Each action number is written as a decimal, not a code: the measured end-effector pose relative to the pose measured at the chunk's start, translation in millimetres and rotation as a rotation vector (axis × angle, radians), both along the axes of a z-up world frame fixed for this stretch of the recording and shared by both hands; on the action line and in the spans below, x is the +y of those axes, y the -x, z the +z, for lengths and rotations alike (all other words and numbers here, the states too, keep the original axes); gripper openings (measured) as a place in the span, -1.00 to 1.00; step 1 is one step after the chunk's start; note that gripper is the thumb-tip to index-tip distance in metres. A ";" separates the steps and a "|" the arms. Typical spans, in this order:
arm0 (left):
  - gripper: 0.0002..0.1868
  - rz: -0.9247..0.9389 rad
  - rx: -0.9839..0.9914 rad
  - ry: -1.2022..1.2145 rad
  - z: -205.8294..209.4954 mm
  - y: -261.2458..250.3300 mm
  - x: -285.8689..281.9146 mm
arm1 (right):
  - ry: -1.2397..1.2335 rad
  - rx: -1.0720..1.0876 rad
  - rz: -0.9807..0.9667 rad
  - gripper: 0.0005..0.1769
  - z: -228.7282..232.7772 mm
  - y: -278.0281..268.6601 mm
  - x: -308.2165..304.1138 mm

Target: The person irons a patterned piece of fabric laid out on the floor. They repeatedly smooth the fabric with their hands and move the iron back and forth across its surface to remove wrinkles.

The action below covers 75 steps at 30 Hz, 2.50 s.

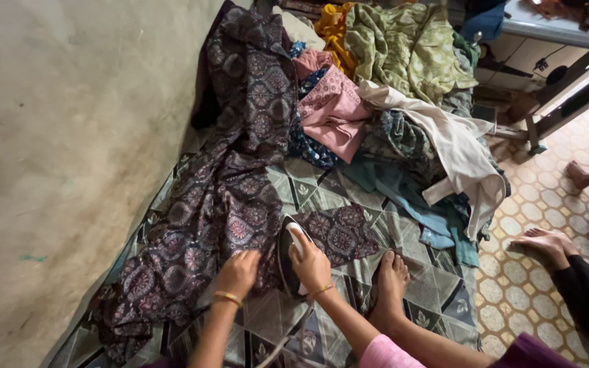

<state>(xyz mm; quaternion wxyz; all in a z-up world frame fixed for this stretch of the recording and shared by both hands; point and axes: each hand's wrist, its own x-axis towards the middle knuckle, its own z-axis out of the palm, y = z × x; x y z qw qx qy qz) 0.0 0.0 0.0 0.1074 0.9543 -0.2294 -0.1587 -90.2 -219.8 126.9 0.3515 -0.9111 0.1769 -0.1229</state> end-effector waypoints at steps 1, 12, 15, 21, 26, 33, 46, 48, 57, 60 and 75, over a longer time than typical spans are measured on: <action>-0.51 0.002 -0.012 0.052 11.8 -0.5 -17.6 | 0.014 -0.007 0.001 -0.43 3.4 -3.5 -3.7; -0.26 0.009 -0.459 0.137 21.9 -12.2 -11.1 | 0.228 0.004 -0.188 -0.41 -15.3 -21.5 -84.6; -0.28 0.030 -0.461 0.153 22.5 -10.4 -8.8 | 0.184 -0.045 -0.249 -0.47 -17.8 -53.9 -106.7; -0.25 0.137 -0.425 0.175 36.2 2.4 3.7 | 0.143 0.011 -0.229 -0.41 -13.0 -8.6 -130.0; -0.24 0.149 -0.395 0.159 39.9 6.0 2.2 | 0.177 0.069 -0.319 -0.47 -17.0 -3.4 -141.8; -0.22 0.231 -0.431 0.080 54.1 9.1 45.2 | 0.113 0.058 -0.402 -0.45 -16.3 -45.9 -177.1; -0.25 0.313 -0.540 0.143 40.7 7.9 47.5 | 0.011 0.044 -0.453 -0.44 -23.7 -45.6 -159.3; -0.25 0.326 -0.519 0.178 39.5 9.3 47.0 | 0.000 0.037 -0.427 -0.41 -24.7 -65.2 -173.0; -0.25 0.346 -0.429 0.157 44.5 12.4 45.8 | -0.052 0.031 -0.212 -0.30 -54.1 -14.8 -72.2; -0.23 0.367 -0.343 0.148 52.3 10.0 43.7 | -0.088 0.187 -0.199 -0.33 -33.0 -41.8 -62.8; -0.18 0.370 -0.500 0.192 10.3 18.1 38.7 | -0.180 -0.230 0.143 -0.39 -65.1 16.4 -27.5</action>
